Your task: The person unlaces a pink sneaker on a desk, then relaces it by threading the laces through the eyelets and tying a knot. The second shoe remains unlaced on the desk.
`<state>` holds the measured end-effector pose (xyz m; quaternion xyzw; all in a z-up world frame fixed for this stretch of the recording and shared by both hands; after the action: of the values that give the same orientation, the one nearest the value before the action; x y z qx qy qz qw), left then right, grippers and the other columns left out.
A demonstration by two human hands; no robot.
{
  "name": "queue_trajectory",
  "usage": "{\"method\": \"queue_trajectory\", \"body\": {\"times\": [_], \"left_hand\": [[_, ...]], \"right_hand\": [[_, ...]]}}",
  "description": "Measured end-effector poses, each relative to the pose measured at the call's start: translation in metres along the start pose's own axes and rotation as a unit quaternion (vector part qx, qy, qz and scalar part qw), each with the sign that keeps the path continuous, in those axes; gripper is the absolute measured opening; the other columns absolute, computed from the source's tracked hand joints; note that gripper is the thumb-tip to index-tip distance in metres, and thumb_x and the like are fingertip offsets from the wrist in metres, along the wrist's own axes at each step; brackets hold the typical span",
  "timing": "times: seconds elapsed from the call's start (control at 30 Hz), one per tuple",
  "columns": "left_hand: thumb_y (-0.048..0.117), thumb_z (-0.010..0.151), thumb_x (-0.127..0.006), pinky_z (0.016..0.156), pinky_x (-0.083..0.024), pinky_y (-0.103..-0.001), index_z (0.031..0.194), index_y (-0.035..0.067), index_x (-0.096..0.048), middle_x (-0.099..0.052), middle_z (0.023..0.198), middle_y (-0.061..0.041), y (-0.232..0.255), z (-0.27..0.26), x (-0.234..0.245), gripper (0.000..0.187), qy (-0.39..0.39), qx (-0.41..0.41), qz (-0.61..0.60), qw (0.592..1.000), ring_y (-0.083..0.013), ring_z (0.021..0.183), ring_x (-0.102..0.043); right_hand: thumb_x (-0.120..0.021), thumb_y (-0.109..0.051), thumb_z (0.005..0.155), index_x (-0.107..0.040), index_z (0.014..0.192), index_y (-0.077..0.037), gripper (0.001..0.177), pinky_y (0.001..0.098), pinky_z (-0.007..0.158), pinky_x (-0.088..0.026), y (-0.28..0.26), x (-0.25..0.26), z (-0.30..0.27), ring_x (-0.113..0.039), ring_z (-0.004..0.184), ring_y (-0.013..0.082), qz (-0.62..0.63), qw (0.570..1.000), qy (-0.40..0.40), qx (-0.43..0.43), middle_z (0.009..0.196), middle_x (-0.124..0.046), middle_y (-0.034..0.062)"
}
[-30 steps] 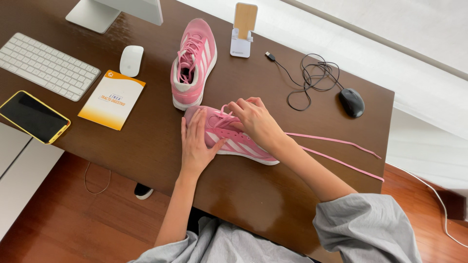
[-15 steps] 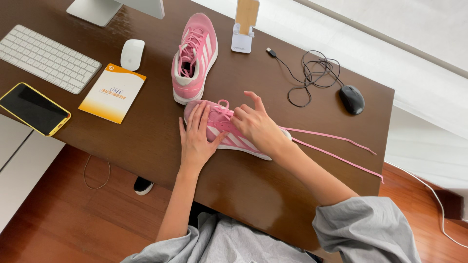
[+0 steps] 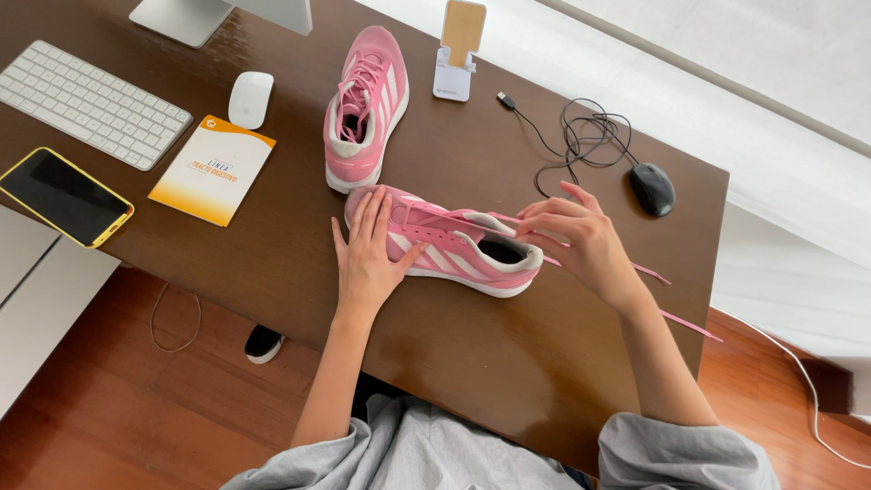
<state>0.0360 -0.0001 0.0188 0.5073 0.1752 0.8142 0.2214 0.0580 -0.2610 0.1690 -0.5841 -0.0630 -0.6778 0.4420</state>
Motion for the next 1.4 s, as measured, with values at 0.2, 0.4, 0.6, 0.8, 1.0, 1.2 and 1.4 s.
{"method": "queue_trajectory", "body": {"times": [0.2,0.4,0.6,0.8,1.0,1.2,1.4], "left_hand": [[0.058,0.086,-0.073,0.118,-0.022,-0.071,0.153,0.005,-0.045,-0.039,0.163,-0.006,0.0,0.0,-0.001,0.09,0.002,-0.006,-0.002,1.0,-0.0252,0.151,-0.035],[0.055,0.089,-0.073,0.122,-0.019,-0.069,0.153,0.004,-0.045,-0.04,0.162,-0.008,-0.001,-0.002,0.0,0.087,0.022,-0.033,-0.024,0.999,-0.0271,0.151,-0.036],[0.047,0.089,-0.076,0.124,-0.019,-0.065,0.149,0.004,-0.048,-0.045,0.156,-0.012,0.006,-0.007,0.005,0.078,0.044,-0.074,-0.038,0.996,-0.0286,0.147,-0.041],[0.039,0.092,-0.076,0.126,-0.025,-0.061,0.147,0.005,-0.049,-0.049,0.152,-0.009,0.012,-0.007,0.008,0.07,0.048,-0.101,-0.038,0.993,-0.0282,0.143,-0.046],[0.04,0.092,-0.075,0.124,-0.024,-0.063,0.146,0.005,-0.049,-0.05,0.151,-0.009,0.012,-0.006,0.008,0.07,0.043,-0.091,-0.015,0.995,-0.0271,0.141,-0.047],[0.041,0.094,-0.074,0.123,-0.025,-0.065,0.147,0.006,-0.049,-0.049,0.152,-0.009,0.012,-0.006,0.006,0.068,0.036,-0.097,-0.008,0.995,-0.0271,0.142,-0.047],[0.041,0.093,-0.073,0.122,-0.024,-0.068,0.146,0.01,-0.054,-0.049,0.152,-0.007,0.013,-0.007,0.006,0.064,0.023,-0.088,0.008,0.996,-0.0258,0.141,-0.047]], "right_hand": [[-0.072,-0.013,0.091,-0.073,0.096,-0.011,0.005,0.0495,0.12,-0.038,0.005,-0.013,-0.01,-0.067,0.098,0.0171,-0.021,1.0,-0.017,0.001,0.099,-0.072,-0.0026],[-0.076,-0.021,0.093,-0.07,0.108,-0.011,0.019,0.0378,0.097,-0.05,0.013,-0.023,-0.003,-0.063,0.103,0.023,-0.001,0.995,-0.024,-0.099,0.103,-0.065,0.0027],[-0.076,-0.011,0.083,-0.065,0.131,-0.01,0.05,0.0457,0.106,-0.043,0.006,-0.038,0.017,-0.062,0.115,0.0279,-0.004,0.997,-0.019,0.077,0.125,-0.067,0.0059],[-0.072,-0.005,0.084,-0.07,0.128,-0.015,0.046,0.0397,0.103,-0.048,0.01,-0.07,0.032,-0.063,0.111,0.0224,-0.017,0.996,-0.085,0.033,0.113,-0.069,0.0007],[-0.071,-0.018,0.092,-0.076,0.116,-0.014,0.025,0.041,0.093,-0.051,0.016,-0.043,0.025,-0.062,0.103,0.0284,-0.02,0.998,-0.041,0.047,0.104,-0.068,0.0017],[-0.065,-0.033,0.099,-0.068,0.104,-0.006,0.027,0.0393,0.074,-0.052,0.031,-0.047,0.021,-0.063,0.085,0.0255,0.052,0.988,-0.096,-0.109,0.099,-0.062,0.0068],[-0.058,-0.028,0.105,-0.062,0.103,-0.004,0.024,0.0393,0.069,-0.049,0.037,-0.048,0.022,-0.059,0.08,0.0264,0.12,0.989,-0.088,-0.023,0.101,-0.059,0.0096]]}}
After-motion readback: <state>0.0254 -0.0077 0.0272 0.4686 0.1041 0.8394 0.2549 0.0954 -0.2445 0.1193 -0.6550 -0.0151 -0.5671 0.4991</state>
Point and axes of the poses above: each hand's wrist, its own z-axis towards the middle knuckle, its own x-axis out of the back of the hand, y = z × x, the point moved 4 cm from there along z, towards the middle knuckle
